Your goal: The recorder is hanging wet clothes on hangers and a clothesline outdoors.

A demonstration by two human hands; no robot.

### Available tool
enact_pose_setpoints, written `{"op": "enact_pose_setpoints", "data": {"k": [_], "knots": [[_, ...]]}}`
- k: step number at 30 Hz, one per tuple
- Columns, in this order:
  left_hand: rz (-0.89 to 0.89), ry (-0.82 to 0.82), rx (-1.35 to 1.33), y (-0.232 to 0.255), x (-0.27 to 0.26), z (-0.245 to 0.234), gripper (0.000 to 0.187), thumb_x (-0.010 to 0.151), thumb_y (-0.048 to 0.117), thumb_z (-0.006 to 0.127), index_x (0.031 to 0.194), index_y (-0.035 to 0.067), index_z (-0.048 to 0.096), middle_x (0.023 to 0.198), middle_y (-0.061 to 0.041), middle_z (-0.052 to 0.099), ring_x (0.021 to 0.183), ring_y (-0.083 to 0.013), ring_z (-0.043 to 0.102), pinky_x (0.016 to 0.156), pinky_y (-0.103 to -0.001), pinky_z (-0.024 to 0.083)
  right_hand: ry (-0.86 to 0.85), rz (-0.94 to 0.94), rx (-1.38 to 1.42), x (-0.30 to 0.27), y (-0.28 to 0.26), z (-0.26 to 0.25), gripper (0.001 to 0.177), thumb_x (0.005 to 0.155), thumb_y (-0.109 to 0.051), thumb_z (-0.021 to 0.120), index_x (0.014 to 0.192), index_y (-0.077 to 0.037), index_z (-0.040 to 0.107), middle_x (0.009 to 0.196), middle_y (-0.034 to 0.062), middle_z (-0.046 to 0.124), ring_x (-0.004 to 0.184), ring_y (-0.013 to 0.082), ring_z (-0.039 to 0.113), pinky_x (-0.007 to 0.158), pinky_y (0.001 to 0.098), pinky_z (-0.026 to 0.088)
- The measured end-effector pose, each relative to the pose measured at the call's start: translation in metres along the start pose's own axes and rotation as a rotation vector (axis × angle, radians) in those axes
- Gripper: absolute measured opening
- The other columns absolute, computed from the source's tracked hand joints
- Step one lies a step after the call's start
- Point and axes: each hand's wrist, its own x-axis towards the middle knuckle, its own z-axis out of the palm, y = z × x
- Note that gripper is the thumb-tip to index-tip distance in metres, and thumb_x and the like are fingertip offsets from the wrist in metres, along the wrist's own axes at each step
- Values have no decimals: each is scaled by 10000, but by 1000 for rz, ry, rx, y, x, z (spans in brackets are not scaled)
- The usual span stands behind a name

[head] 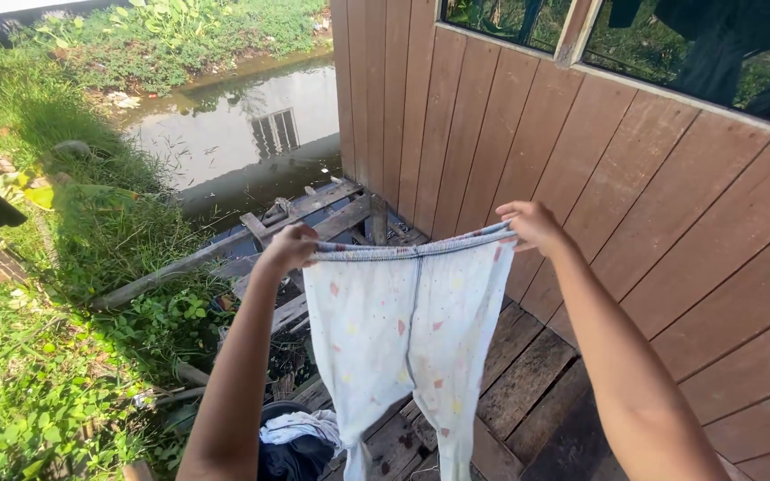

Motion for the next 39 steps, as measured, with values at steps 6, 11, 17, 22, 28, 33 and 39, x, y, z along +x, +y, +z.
{"op": "enact_pose_setpoints", "data": {"k": [6,11,17,22,28,33,39], "knots": [[150,92,54,14,57,8,351,944,37,630,1284,99,693,1102,-178,753,901,-251,725,735,-336,567,37,-124,-168,32,-14,-11,447,903,21,471,1269,-103,696,1357,171,687,1012,274,750,882,381,591],[825,608,23,180,-71,-63,527,907,-93,521,1400,69,609,1336,-266,639,1286,-345,614,1082,-403,496,412,-924,-98,-20,-152,-78,501,900,146,471,1318,-49,668,1679,273,252,1556,334,328,1201,344,376],[1324,1288,123,102,-72,23,681,957,0,530,1602,87,329,1659,-356,193,1582,-541,230,1347,-573,200,1078,-1526,7,-122,-139,-17,576,1094,-182,490,1640,-156,308,1725,163,211,1613,309,162,1347,451,122],[308,-138,772,-84,-41,82,456,993,153,490,1435,91,587,1423,-227,660,1266,-343,647,1039,-408,498,-355,-315,-390,-78,84,19,702,897,-239,368,1598,-221,381,1635,151,347,1341,355,493,1088,515,433],[-173,-446,62,23,-77,-68,459,986,241,476,1368,41,631,1389,-201,679,880,-281,824,617,-268,593,-514,183,-156,-76,2,-63,441,1000,-167,477,1427,-146,587,1349,163,663,992,277,783,856,442,637],[64,-274,-113,84,-78,-91,391,990,28,448,1353,-58,566,1204,-286,725,824,-367,802,694,-385,588,-321,7,-100,-44,-46,-87,420,994,-40,395,1331,-51,644,1260,206,732,992,282,768,843,408,594],[227,7,-238,70,-81,-57,367,992,68,483,1310,-96,566,1064,-210,715,827,-303,775,711,-359,647,-151,-148,9,-65,-74,-51,414,937,42,398,1249,22,670,1159,176,735,952,237,743,860,394,585]]}}
